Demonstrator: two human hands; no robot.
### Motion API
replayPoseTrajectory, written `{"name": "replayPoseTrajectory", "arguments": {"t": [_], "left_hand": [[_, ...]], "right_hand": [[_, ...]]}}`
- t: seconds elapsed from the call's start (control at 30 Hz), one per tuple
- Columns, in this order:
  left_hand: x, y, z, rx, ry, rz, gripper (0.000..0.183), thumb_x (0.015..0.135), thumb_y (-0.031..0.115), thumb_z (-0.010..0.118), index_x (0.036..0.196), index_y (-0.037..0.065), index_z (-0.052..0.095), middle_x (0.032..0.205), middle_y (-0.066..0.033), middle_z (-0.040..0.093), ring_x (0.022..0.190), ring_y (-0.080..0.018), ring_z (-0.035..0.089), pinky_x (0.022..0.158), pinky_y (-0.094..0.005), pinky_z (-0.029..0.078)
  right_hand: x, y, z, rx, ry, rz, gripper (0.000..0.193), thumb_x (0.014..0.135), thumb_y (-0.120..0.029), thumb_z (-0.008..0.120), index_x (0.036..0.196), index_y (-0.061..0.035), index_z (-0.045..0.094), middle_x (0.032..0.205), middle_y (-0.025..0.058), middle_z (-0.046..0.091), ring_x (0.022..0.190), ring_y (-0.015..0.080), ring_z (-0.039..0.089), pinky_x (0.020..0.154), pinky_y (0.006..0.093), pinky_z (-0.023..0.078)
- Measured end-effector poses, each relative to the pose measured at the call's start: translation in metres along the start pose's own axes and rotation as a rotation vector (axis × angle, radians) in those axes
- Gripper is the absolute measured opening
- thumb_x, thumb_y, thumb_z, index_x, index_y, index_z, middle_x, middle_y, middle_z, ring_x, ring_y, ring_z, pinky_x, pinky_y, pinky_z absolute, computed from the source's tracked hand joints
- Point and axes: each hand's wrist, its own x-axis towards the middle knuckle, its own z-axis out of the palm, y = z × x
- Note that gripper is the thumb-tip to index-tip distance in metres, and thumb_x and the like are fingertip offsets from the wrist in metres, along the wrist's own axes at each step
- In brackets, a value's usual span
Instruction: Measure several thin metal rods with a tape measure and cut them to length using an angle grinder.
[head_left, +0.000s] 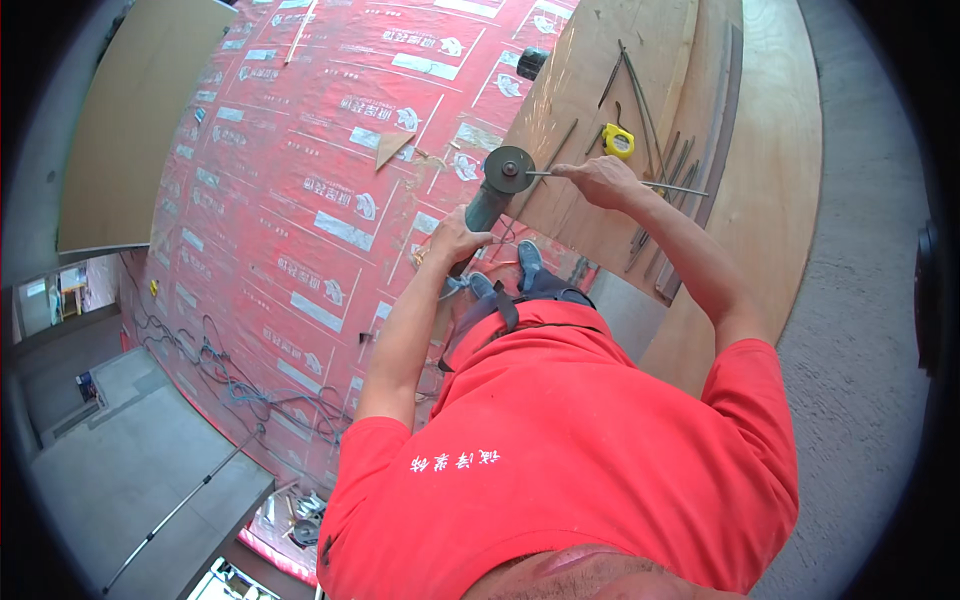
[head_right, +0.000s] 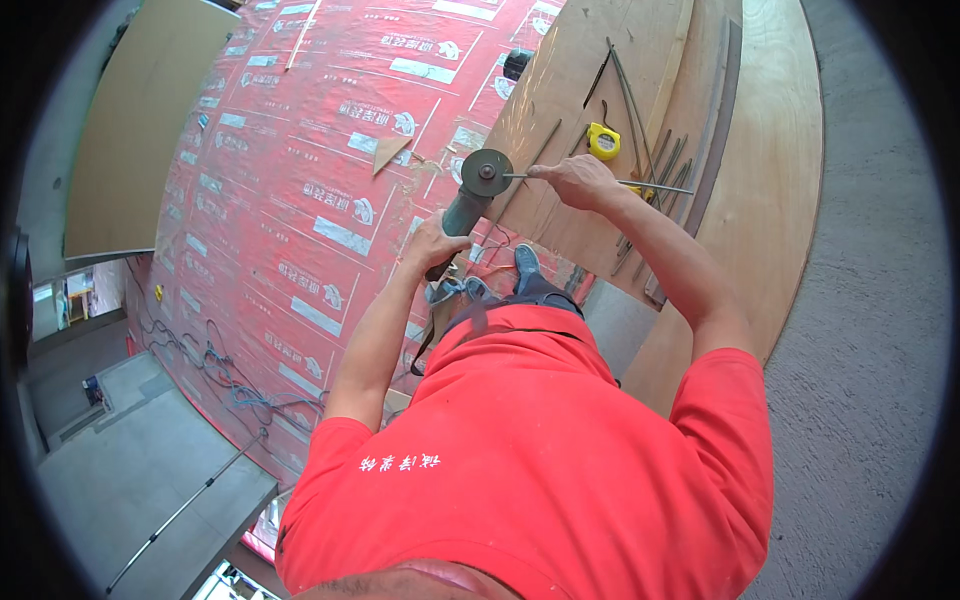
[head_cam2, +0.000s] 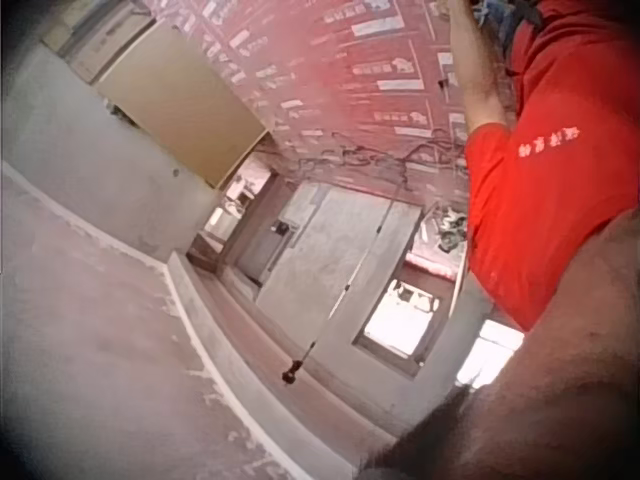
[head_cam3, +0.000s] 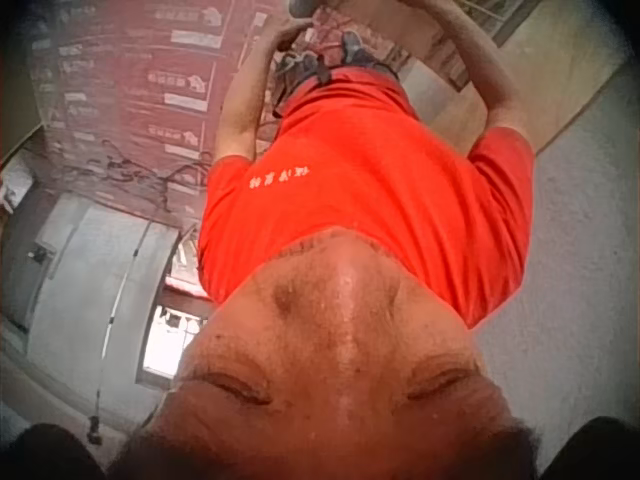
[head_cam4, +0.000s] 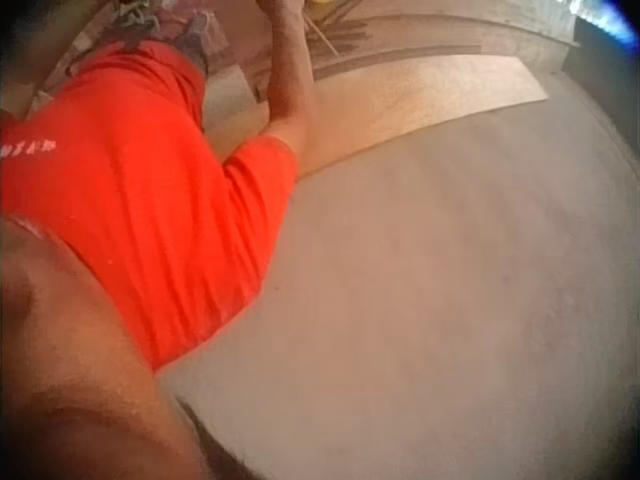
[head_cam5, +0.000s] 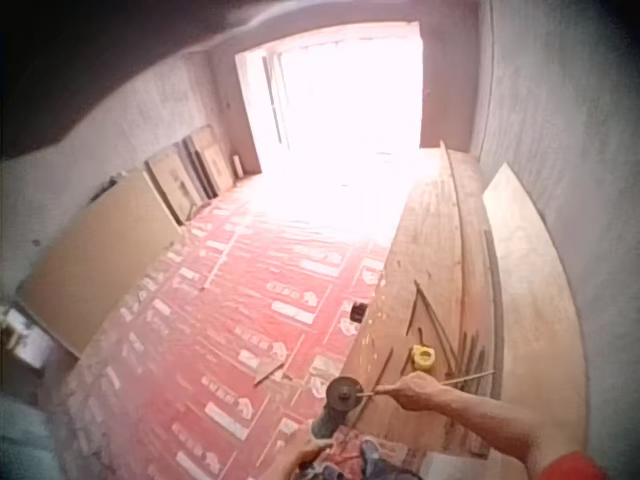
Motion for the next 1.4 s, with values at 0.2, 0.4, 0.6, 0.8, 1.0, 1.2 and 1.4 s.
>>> {"name": "replayPoseTrajectory", "arguments": {"t": [0.2,0.4,0.6,0.8,1.0,1.2,1.4], "left_hand": [[0.001,0.003,-0.002,-0.008,-0.034,-0.005,0.071,0.058,0.042,0.078,0.111,0.000,0.056,0.102,-0.0246,0.065,0.099,-0.0372,0.063,0.086,-0.0430,0.049],[0.000,0.009,-0.006,0.015,0.009,0.003,0.068,0.058,0.041,0.077,0.108,0.000,0.057,0.100,-0.0242,0.065,0.098,-0.0373,0.063,0.085,-0.0430,0.050],[-0.001,0.011,-0.008,0.013,-0.010,-0.036,0.067,0.057,0.041,0.076,0.107,0.000,0.057,0.098,-0.0238,0.065,0.096,-0.0368,0.064,0.085,-0.0426,0.050],[0.003,0.006,-0.005,0.034,0.022,0.036,0.066,0.056,0.041,0.076,0.106,0.000,0.058,0.097,-0.0235,0.066,0.095,-0.0364,0.064,0.083,-0.0432,0.050],[0.004,0.004,-0.004,0.002,-0.013,-0.009,0.064,0.056,0.040,0.075,0.104,0.000,0.059,0.094,-0.0239,0.066,0.093,-0.0372,0.065,0.082,-0.0438,0.050],[0.005,0.003,-0.005,0.011,0.015,0.033,0.064,0.056,0.040,0.076,0.105,0.001,0.060,0.096,-0.0234,0.066,0.093,-0.0368,0.065,0.082,-0.0433,0.050],[0.007,0.001,-0.004,0.015,-0.015,0.010,0.066,0.056,0.040,0.076,0.107,0.001,0.059,0.098,-0.0240,0.066,0.095,-0.0365,0.065,0.083,-0.0430,0.051]], "right_hand": [[0.008,0.008,0.000,-0.112,0.158,-0.193,0.041,0.086,-0.005,0.050,0.123,-0.0198,0.060,0.105,0.0090,0.063,0.091,0.0275,0.065,0.074,0.0391,0.051],[0.010,0.007,-0.003,-0.057,0.141,-0.215,0.038,0.085,-0.005,0.050,0.118,-0.0172,0.063,0.106,0.0078,0.063,0.094,0.0263,0.065,0.077,0.0388,0.051],[0.016,0.011,-0.001,-0.130,0.116,-0.208,0.037,0.084,-0.007,0.050,0.117,-0.0162,0.063,0.101,0.0093,0.064,0.094,0.0260,0.065,0.076,0.0401,0.051],[0.028,0.019,0.007,-0.124,0.210,-0.301,0.039,0.083,-0.007,0.050,0.118,-0.0186,0.063,0.092,0.0111,0.066,0.090,0.0281,0.066,0.076,0.0409,0.051],[0.026,0.012,0.000,-0.133,0.131,-0.257,0.041,0.083,-0.008,0.052,0.119,-0.0224,0.064,0.085,0.0128,0.067,0.084,0.0303,0.067,0.073,0.0423,0.052],[0.022,0.002,-0.017,-0.101,0.085,-0.221,0.036,0.083,-0.007,0.052,0.114,-0.0205,0.065,0.084,0.0131,0.068,0.085,0.0303,0.067,0.073,0.0429,0.053],[0.026,0.002,-0.015,-0.134,0.118,-0.218,0.030,0.083,-0.007,0.051,0.107,-0.0171,0.068,0.101,0.0128,0.057,0.093,0.0291,0.065,0.076,0.0414,0.050]]}}
